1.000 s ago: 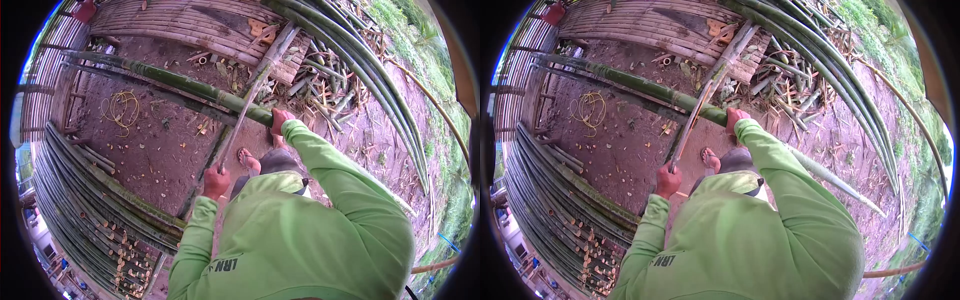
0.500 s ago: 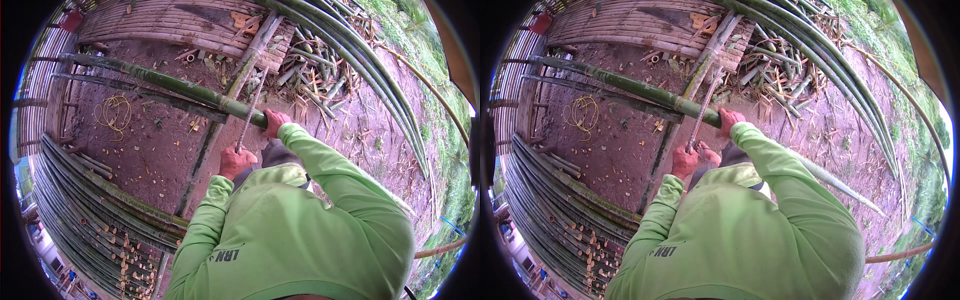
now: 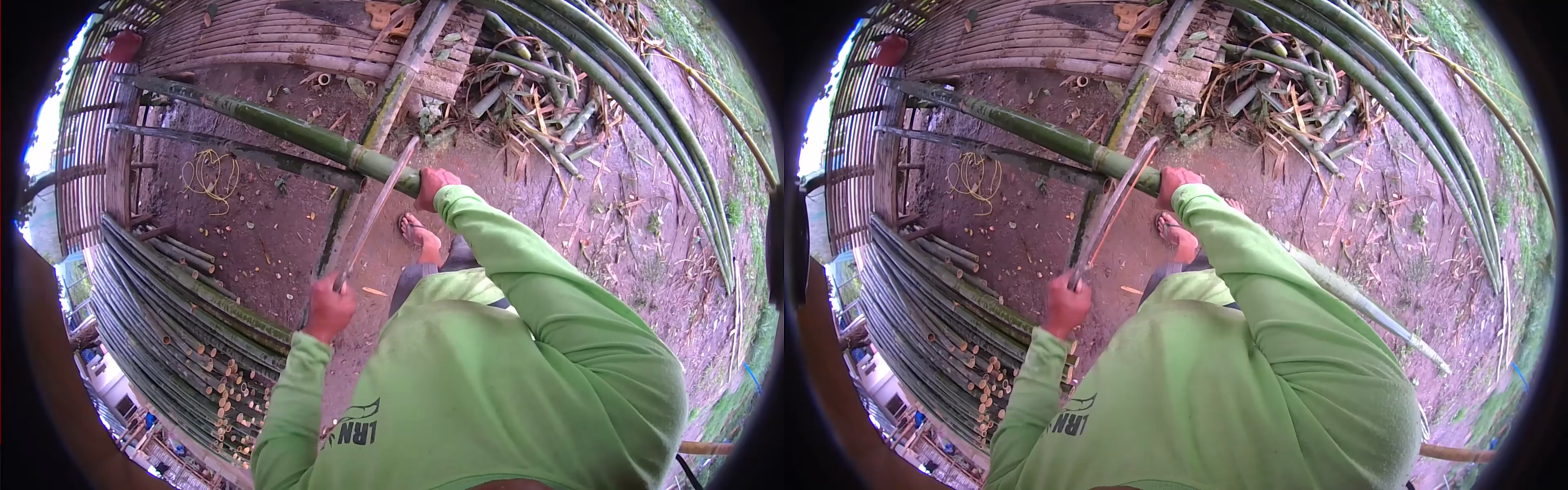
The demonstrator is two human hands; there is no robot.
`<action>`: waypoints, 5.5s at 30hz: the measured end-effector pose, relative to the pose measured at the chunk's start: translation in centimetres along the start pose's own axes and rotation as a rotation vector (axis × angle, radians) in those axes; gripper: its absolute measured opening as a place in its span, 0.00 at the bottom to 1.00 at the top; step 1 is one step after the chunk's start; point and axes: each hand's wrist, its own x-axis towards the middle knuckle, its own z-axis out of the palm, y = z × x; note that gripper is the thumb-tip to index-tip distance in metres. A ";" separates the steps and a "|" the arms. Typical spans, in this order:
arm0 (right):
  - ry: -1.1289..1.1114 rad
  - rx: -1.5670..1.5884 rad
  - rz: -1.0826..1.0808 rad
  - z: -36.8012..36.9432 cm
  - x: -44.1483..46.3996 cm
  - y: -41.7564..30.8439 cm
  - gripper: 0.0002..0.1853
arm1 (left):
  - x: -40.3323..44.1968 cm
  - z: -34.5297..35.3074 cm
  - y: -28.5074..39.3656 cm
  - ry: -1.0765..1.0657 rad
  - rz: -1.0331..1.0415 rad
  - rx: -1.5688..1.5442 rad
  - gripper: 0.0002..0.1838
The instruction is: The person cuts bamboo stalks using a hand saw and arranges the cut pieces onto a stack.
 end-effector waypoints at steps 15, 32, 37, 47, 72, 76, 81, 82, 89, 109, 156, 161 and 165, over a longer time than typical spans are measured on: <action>0.098 0.087 0.002 4.2 1.7 1.7 0.18 | 0.6 1.6 4.8 -0.031 0.049 0.185 0.05; 0.064 0.113 -0.002 5.8 1.8 1.9 0.20 | 11.8 8.0 6.2 0.006 0.090 0.123 0.02; 0.065 0.114 -0.005 5.1 3.1 2.3 0.21 | 2.2 0.8 8.7 -0.083 0.019 0.149 0.07; -0.001 0.105 -0.026 3.0 2.7 2.3 0.21 | 12.7 7.5 7.4 -0.009 0.107 0.162 0.03; 0.009 0.082 -0.027 5.4 2.7 2.0 0.19 | -4.1 -0.5 10.0 -0.151 -0.175 0.183 0.13; 0.010 0.098 -0.024 4.9 2.3 1.8 0.20 | -3.8 0.2 9.9 -0.120 -0.137 0.228 0.12; -0.013 0.046 -0.028 4.4 3.2 1.8 0.23 | 13.9 8.7 6.9 -0.045 -0.071 0.203 0.05; -0.045 0.035 -0.029 4.5 3.1 1.9 0.23 | 15.2 9.5 7.5 -0.029 -0.066 0.202 0.06; -0.086 0.018 -0.028 4.3 2.6 1.6 0.26 | 12.7 11.2 0.4 0.044 0.141 0.019 0.06; 0.034 0.033 -0.057 4.9 2.5 2.0 0.20 | -5.3 -0.8 9.5 -0.046 -0.062 0.178 0.10; 0.013 -0.033 -0.011 6.5 2.0 1.3 0.32 | 10.1 9.6 4.2 -0.003 -0.043 0.128 0.06; -0.026 -0.048 -0.031 5.5 1.9 0.8 0.34 | -3.6 3.9 4.3 -0.078 -0.069 0.165 0.05; 0.024 -0.069 -0.045 5.9 2.3 1.0 0.32 | -0.2 6.5 0.4 -0.023 -0.020 0.135 0.08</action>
